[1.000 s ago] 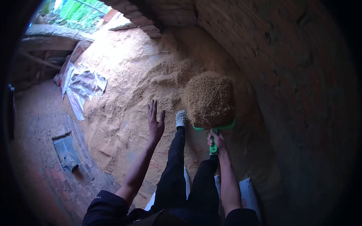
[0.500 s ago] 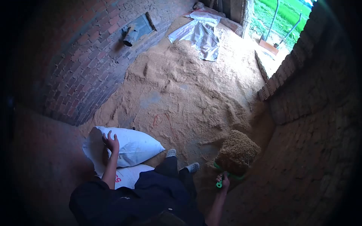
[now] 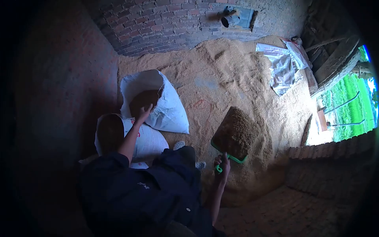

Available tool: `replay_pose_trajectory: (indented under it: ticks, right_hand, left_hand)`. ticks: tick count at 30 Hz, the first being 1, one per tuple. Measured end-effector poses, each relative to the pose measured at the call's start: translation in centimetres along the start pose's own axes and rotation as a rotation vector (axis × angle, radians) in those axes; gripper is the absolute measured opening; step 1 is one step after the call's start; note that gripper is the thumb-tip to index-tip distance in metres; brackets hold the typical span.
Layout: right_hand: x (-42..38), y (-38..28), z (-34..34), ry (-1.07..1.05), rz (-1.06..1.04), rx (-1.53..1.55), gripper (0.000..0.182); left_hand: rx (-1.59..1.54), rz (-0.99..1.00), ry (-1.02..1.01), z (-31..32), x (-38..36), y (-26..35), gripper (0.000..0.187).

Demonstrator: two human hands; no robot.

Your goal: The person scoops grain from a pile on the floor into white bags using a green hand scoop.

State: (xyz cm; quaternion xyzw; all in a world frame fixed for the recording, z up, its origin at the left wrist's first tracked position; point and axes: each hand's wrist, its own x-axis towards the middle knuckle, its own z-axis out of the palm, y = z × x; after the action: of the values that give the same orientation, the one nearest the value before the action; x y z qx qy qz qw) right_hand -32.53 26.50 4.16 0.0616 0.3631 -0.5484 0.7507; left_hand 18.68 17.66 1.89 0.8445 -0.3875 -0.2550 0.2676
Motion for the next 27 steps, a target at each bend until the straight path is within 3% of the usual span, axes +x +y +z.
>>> replay_pose_trajectory:
  ticks: [2, 4, 5, 7, 10, 11, 14, 15, 16, 20, 24, 26, 27]
  right_hand:
    - [1.1, 1.1, 3.9, -0.083, 0.045, -0.055, 0.013]
    - [1.9, 2.1, 7.8, -0.124, 0.063, -0.154, 0.014]
    - [2.3, 2.8, 9.7, -0.16, 0.072, -0.231, 0.016]
    - [2.7, 3.9, 13.5, -0.157, 0.094, -0.301, 0.017]
    - [4.5, 6.1, 17.7, -0.175, 0.132, -0.431, 0.014]
    - [4.8, 6.6, 19.5, -0.21, 0.172, -0.498, 0.013]
    - [5.5, 8.7, 24.6, -0.275, 0.23, -0.635, 0.011]
    - [5.9, 9.6, 26.0, -0.302, 0.235, -0.692, 0.011]
    - [6.6, 10.7, 27.1, -0.302, 0.244, -0.697, 0.011]
    - [11.0, 14.4, 29.6, -0.369, 0.346, -0.813, 0.017]
    - [12.7, 18.7, 32.2, -0.423, 0.235, -1.014, 0.033]
    - [14.0, 20.5, 32.6, -0.473, 0.038, -1.301, 0.041]
    - [14.4, 20.8, 33.0, -0.469, -0.041, -1.55, 0.056]
  left_hand:
    - [0.144, -0.008, -0.066, -0.9, -2.5, 2.1, 0.08]
    - [0.062, 0.132, -0.11, -0.9, -2.5, 1.0, 0.071]
    - [0.049, 0.115, -0.099, -1.0, -2.7, 0.4, 0.071]
    - [0.038, 0.353, 0.124, -0.9, -3.4, -0.6, 0.061]
    - [0.233, 0.454, 0.101, -2.0, -4.5, -1.6, 0.051]
    - [0.297, 0.434, 0.115, -2.4, -5.0, -1.8, 0.04]
    - [0.283, 0.42, 0.173, -0.6, -3.7, -4.6, 0.028]
    - [0.354, 0.324, 0.154, -1.5, -4.3, -2.9, 0.018]
    - [0.293, 0.366, 0.191, -1.1, -4.2, -3.3, 0.013]
    - [0.228, 0.392, 0.265, -0.6, -4.4, -2.9, 0.009]
    - [0.217, 0.433, 0.2, -1.7, -4.7, -2.6, 0.007]
    - [0.198, 0.447, 0.173, -2.2, -4.5, -2.5, 0.007]
    - [0.199, 0.447, 0.166, -2.5, -4.5, -2.4, 0.007]
